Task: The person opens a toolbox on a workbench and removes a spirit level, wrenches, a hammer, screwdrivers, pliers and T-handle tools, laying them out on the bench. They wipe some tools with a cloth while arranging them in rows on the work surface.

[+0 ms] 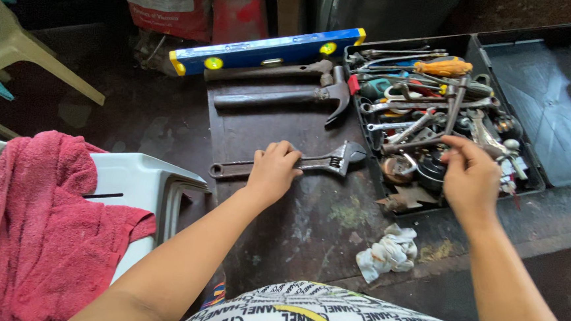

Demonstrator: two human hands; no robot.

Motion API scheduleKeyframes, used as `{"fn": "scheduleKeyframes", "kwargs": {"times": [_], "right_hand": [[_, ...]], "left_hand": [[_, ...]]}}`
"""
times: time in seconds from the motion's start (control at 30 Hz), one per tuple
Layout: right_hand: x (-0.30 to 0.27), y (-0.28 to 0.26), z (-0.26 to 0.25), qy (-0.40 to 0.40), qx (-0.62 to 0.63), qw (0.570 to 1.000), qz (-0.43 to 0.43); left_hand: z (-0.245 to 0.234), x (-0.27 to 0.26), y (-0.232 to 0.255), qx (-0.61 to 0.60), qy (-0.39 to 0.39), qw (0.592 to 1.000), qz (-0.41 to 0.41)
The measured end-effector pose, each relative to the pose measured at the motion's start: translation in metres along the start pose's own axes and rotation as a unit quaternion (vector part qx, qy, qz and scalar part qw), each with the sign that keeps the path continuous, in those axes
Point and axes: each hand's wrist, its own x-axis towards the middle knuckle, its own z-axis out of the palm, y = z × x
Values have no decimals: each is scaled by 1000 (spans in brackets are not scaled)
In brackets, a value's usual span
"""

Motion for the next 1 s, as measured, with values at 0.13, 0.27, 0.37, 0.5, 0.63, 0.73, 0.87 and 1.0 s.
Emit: {"fn": "scheduleKeyframes", "kwargs": {"times": [0.13, 0.27, 0.37, 0.5, 0.63, 0.73, 0.87, 1.0], "right_hand": [[-19, -5, -1, 6, -3, 999, -31], [-29, -13, -8, 16, 15, 1000, -22], [-34, -18, -10, 13, 20, 1000, -7], [-41, -25, -10, 15, 25, 999, -12], [-47, -34, -8, 7, 26, 999, 16], [-48, -38, -5, 2, 26, 1000, 14], [-48, -42, 0, -3, 34, 999, 10], [-45, -47, 6, -8, 35, 999, 1]], "left_hand": [[15, -4, -3, 7, 42, 999, 10], [26, -4, -10, 15, 63, 997, 31], [32, 2, -15, 24, 67, 997, 29], [33, 13, -27, 29, 70, 996, 40], [33, 25, -37, 15, 64, 997, 47], [35, 31, -40, 19, 58, 997, 42], [37, 39, -42, 23, 65, 997, 43], [37, 46, -43, 18, 69, 997, 42]]}}
